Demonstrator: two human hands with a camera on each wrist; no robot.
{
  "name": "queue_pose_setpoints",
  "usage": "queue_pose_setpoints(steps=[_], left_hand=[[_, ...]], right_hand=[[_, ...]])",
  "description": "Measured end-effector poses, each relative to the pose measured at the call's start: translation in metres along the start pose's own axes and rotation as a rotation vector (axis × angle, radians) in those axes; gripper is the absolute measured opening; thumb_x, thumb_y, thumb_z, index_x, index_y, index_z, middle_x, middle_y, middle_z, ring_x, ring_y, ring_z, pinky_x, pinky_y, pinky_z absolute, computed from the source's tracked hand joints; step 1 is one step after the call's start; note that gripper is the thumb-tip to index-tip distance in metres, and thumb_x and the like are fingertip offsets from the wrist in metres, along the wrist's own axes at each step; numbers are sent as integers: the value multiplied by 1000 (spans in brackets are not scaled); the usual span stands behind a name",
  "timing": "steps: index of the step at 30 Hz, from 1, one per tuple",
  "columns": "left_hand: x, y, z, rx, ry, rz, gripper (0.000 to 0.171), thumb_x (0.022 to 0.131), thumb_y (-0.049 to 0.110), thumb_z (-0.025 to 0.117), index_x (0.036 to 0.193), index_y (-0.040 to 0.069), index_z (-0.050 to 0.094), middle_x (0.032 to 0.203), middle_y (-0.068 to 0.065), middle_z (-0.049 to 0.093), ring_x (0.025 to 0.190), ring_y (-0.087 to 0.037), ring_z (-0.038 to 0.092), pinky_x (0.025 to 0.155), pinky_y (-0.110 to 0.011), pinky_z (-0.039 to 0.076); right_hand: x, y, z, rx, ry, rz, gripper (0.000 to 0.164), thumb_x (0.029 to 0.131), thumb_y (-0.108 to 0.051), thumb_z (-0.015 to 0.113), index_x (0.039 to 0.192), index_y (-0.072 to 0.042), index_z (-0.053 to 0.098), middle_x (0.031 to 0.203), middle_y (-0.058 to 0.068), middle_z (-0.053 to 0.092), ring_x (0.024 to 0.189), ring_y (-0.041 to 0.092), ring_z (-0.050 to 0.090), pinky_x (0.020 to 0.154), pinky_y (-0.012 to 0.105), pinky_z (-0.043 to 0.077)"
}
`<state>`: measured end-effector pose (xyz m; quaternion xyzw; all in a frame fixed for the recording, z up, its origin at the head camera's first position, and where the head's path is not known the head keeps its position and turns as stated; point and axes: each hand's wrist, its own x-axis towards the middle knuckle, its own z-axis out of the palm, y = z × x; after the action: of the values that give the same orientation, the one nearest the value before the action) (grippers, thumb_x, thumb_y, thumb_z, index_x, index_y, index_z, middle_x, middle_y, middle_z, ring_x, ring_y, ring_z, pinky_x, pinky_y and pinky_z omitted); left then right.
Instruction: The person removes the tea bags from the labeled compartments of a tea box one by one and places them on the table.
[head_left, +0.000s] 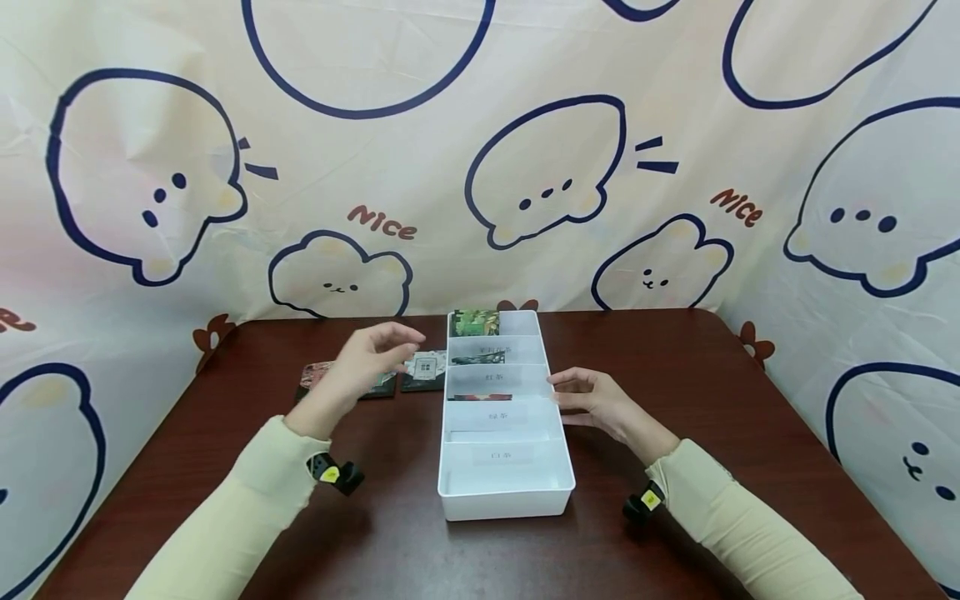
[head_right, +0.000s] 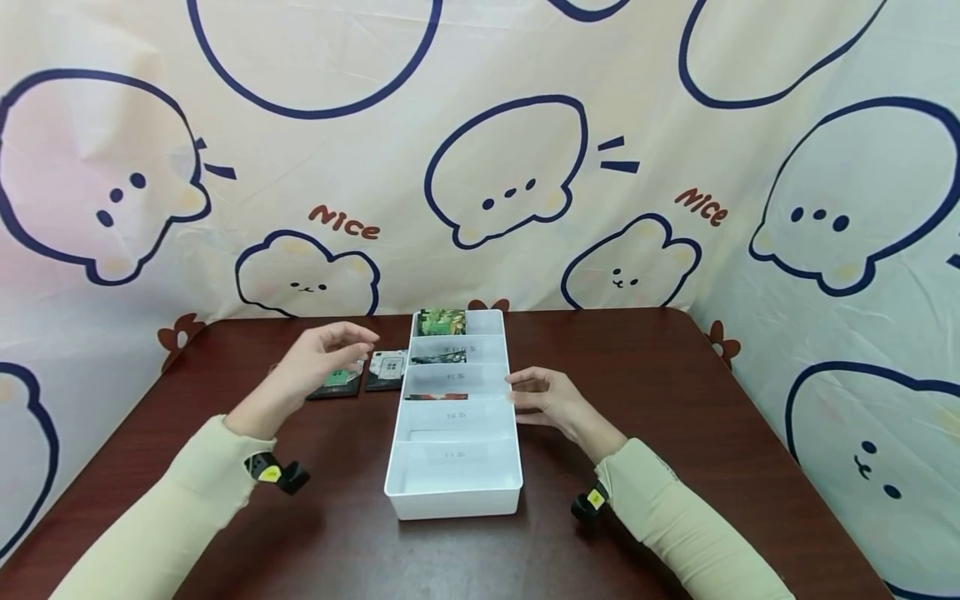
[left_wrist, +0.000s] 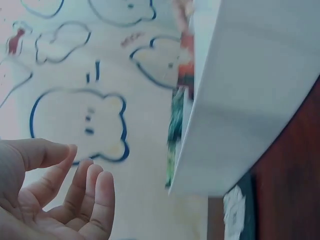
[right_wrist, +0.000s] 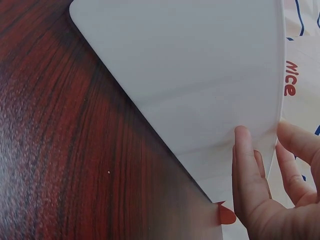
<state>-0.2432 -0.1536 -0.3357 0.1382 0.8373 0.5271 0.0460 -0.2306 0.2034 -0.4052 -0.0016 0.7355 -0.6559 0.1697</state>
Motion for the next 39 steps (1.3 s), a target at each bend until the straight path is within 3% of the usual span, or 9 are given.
queue_pose_setpoints(steps=[4, 9, 14, 22, 30, 39], left_hand=[[-3, 2, 19, -5, -35, -23, 25, 97, 19, 60, 118, 7, 64, 123, -14, 62, 96, -23, 61, 80, -32, 56], [-2, -5, 38, -13, -89, -39, 25, 96, 13, 60, 117, 1, 64, 125, -16, 60, 100, -33, 61, 83, -40, 57], [-2, -14, 51, -6, -119, -35, 22, 94, 11, 62, 113, 0, 66, 111, -14, 64, 93, -34, 61, 81, -45, 56], [-1, -21, 59, 13, -139, -22, 20, 89, 10, 68, 107, 1, 69, 90, -9, 60, 73, -21, 53, 71, -44, 53], [1, -22, 64, 81, -143, -47, 12, 87, 10, 71, 99, 7, 73, 81, -6, 54, 71, -19, 48, 60, -28, 43], [2, -22, 67, 114, -124, -41, 7, 87, 11, 71, 93, 9, 74, 74, -4, 54, 66, -18, 46, 57, -28, 40]], right_hand=[[0, 0, 0, 2, 0, 4, 44, 88, -6, 70, 128, 2, 55, 113, 14, 59, 90, 19, 66, 82, 43, 58], [-1, -1, 0, -3, 6, 8, 43, 88, -6, 70, 128, 2, 55, 116, 15, 58, 91, 18, 65, 84, 44, 57], [-2, -1, 0, -4, 11, 13, 42, 88, -7, 70, 126, 0, 57, 117, 15, 58, 91, 18, 66, 84, 44, 57], [-1, 0, 0, 3, 9, 11, 42, 87, -8, 71, 126, 0, 58, 117, 15, 58, 91, 19, 66, 83, 43, 57], [-2, -1, 0, 2, 1, 1, 41, 88, -7, 70, 126, 1, 57, 116, 15, 58, 91, 19, 66, 84, 44, 57], [-1, -1, 0, -2, -7, -3, 43, 88, -7, 70, 127, 1, 56, 116, 15, 58, 91, 19, 66, 86, 46, 56]])
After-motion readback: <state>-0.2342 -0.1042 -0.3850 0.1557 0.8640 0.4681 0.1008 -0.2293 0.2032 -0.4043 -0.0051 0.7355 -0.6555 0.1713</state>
